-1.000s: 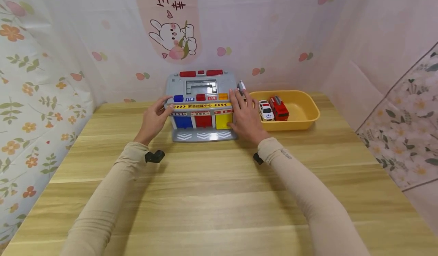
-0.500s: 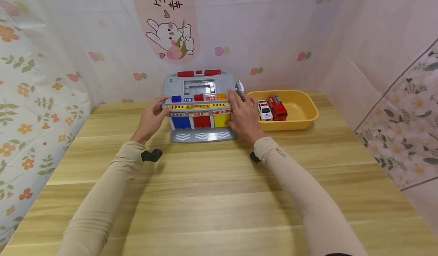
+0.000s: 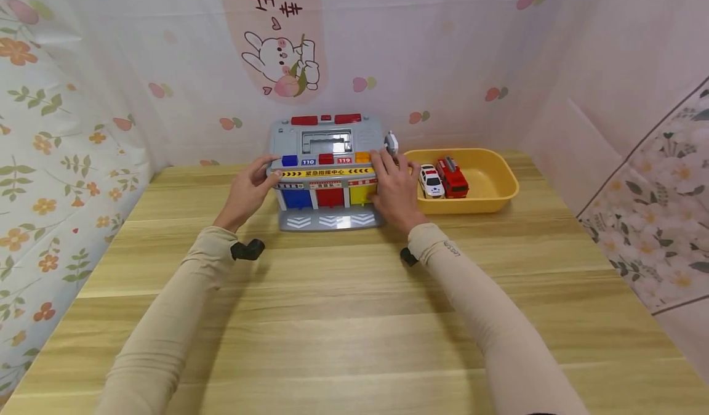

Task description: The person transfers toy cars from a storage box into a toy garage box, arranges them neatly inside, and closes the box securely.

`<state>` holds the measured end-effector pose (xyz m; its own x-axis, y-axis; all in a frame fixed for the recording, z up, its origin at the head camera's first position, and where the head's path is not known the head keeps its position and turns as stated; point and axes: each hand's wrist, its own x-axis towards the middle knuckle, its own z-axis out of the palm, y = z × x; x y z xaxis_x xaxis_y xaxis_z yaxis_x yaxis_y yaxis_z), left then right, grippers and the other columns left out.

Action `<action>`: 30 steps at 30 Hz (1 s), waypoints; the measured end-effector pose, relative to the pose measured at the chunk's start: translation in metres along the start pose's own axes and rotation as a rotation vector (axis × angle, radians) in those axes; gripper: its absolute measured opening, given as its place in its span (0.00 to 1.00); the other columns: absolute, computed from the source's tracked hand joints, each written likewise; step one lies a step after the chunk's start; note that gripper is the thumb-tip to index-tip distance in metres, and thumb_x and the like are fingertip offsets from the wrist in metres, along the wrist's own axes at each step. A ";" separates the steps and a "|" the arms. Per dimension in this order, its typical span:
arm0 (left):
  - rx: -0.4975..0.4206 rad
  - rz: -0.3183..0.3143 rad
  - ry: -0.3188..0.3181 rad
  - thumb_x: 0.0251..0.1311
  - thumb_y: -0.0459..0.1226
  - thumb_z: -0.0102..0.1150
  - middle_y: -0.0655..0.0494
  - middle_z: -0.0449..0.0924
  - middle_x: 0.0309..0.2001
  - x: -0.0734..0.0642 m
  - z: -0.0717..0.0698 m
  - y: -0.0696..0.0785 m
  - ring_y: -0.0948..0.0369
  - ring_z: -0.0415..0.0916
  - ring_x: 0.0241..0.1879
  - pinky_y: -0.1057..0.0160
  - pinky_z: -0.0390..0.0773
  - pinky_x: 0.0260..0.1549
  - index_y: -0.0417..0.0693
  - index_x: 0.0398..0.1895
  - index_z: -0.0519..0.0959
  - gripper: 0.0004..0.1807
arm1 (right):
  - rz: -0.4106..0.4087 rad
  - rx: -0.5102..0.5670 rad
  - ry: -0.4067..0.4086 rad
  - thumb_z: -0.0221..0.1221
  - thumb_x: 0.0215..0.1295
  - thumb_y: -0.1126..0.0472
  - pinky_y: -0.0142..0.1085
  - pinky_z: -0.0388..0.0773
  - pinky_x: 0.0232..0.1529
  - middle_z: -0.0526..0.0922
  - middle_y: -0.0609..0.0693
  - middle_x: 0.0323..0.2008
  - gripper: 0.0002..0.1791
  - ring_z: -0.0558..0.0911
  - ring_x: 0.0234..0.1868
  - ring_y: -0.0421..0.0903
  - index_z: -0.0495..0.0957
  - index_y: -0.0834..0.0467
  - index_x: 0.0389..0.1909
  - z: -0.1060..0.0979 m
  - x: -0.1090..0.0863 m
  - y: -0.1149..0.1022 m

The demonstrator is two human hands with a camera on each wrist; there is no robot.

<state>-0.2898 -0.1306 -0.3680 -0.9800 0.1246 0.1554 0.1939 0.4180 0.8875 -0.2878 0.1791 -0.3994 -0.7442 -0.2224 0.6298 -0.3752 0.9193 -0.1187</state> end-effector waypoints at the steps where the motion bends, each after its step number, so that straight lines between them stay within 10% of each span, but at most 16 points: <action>1: 0.006 -0.005 -0.004 0.71 0.48 0.55 0.42 0.78 0.64 0.000 0.000 0.000 0.49 0.79 0.61 0.48 0.77 0.65 0.56 0.70 0.70 0.26 | 0.000 -0.002 -0.003 0.79 0.48 0.54 0.58 0.59 0.61 0.70 0.59 0.70 0.49 0.68 0.63 0.61 0.65 0.56 0.71 0.000 0.000 0.000; 19: 0.022 0.003 -0.007 0.71 0.50 0.55 0.42 0.75 0.67 0.001 -0.001 0.000 0.48 0.77 0.64 0.48 0.76 0.65 0.55 0.71 0.70 0.27 | -0.039 -0.013 -0.063 0.78 0.49 0.54 0.61 0.56 0.63 0.71 0.59 0.69 0.49 0.66 0.66 0.64 0.64 0.55 0.72 -0.013 0.004 0.005; 30: 0.009 0.000 -0.003 0.71 0.50 0.54 0.41 0.75 0.67 0.001 0.000 -0.002 0.48 0.77 0.63 0.48 0.76 0.66 0.55 0.71 0.69 0.27 | -0.070 0.066 -0.268 0.78 0.48 0.50 0.61 0.52 0.69 0.69 0.59 0.70 0.53 0.59 0.72 0.62 0.61 0.52 0.74 -0.037 0.025 0.014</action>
<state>-0.2913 -0.1317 -0.3693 -0.9798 0.1275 0.1538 0.1941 0.4261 0.8836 -0.2915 0.1982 -0.3566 -0.8317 -0.3704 0.4136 -0.4592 0.8776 -0.1375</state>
